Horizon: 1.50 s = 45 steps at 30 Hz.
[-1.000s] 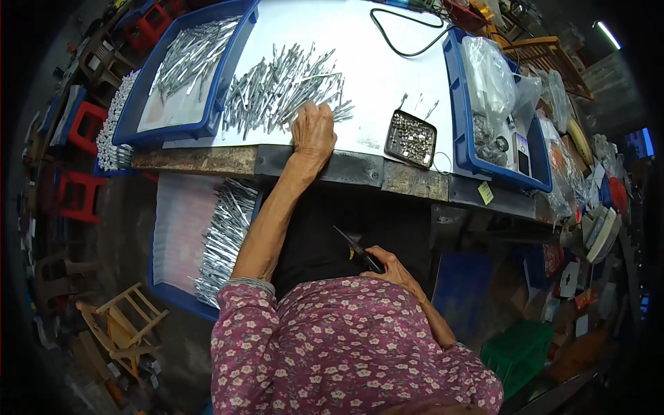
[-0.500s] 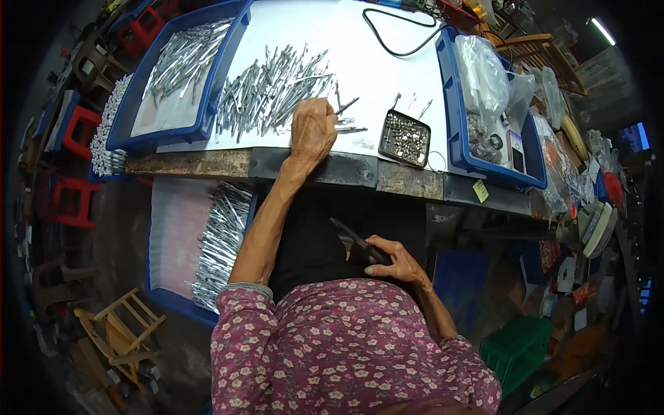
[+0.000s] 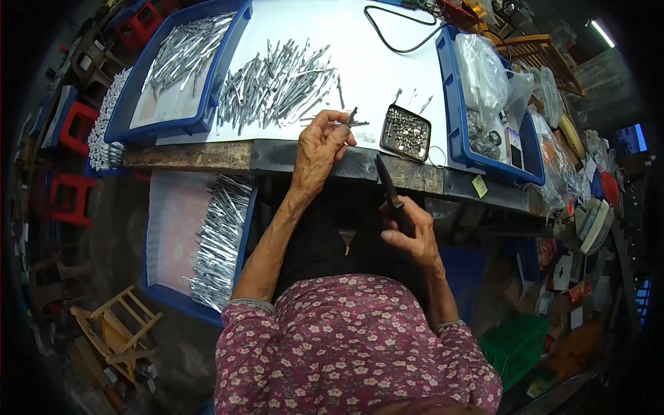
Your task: Assembling and processing small metal components at a workbench.
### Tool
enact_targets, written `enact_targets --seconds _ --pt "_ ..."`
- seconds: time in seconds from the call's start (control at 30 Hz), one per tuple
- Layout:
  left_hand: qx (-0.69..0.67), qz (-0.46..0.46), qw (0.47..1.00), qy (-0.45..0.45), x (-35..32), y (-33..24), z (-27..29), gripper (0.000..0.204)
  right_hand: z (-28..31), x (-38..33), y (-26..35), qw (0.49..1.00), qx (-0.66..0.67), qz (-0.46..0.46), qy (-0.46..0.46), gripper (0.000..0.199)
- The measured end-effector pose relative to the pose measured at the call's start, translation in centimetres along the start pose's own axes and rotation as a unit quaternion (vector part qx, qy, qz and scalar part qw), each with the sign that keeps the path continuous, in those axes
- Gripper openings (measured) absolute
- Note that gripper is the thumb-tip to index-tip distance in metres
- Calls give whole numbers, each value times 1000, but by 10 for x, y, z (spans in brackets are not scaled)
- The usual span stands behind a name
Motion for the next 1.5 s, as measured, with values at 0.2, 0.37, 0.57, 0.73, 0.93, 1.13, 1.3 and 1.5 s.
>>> enact_targets --seconds 0.2,0.37,0.57,0.73,0.93,1.13,1.3,1.5 --pt "-118 -70 990 14 -10 9 -10 13 23 14 19 988 -119 -10 -94 32" --pt "-112 -80 990 43 -14 14 -16 12 24 33 50 955 -252 102 -120 36" --pt "-97 -79 991 49 -16 14 -16 13 17 45 70 909 -364 155 -127 35" --pt "-92 -70 992 46 -17 17 -15 12 16 47 71 906 -391 130 -101 36" --pt "-76 -67 993 55 -19 16 -14 11 22 32 110 891 -371 191 -181 37" --pt "-76 -63 994 56 -19 12 -21 10 27 36 88 907 -373 125 -152 34" --pt "-73 -104 992 -12 -17 8 -7 11 32 20 79 922 -321 97 -192 37" --pt "-103 -73 989 -78 -18 4 1 14 19 14 44 929 -313 97 -170 42"
Point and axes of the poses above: each hand's wrist, its own x-axis towards the middle knuckle, its own z-axis out of the back of the hand, y = z × x, the point moved 8 cm from there along x, towards the middle knuckle, and after that the axes turned 12 degrees about y, right-handed, at the moved point
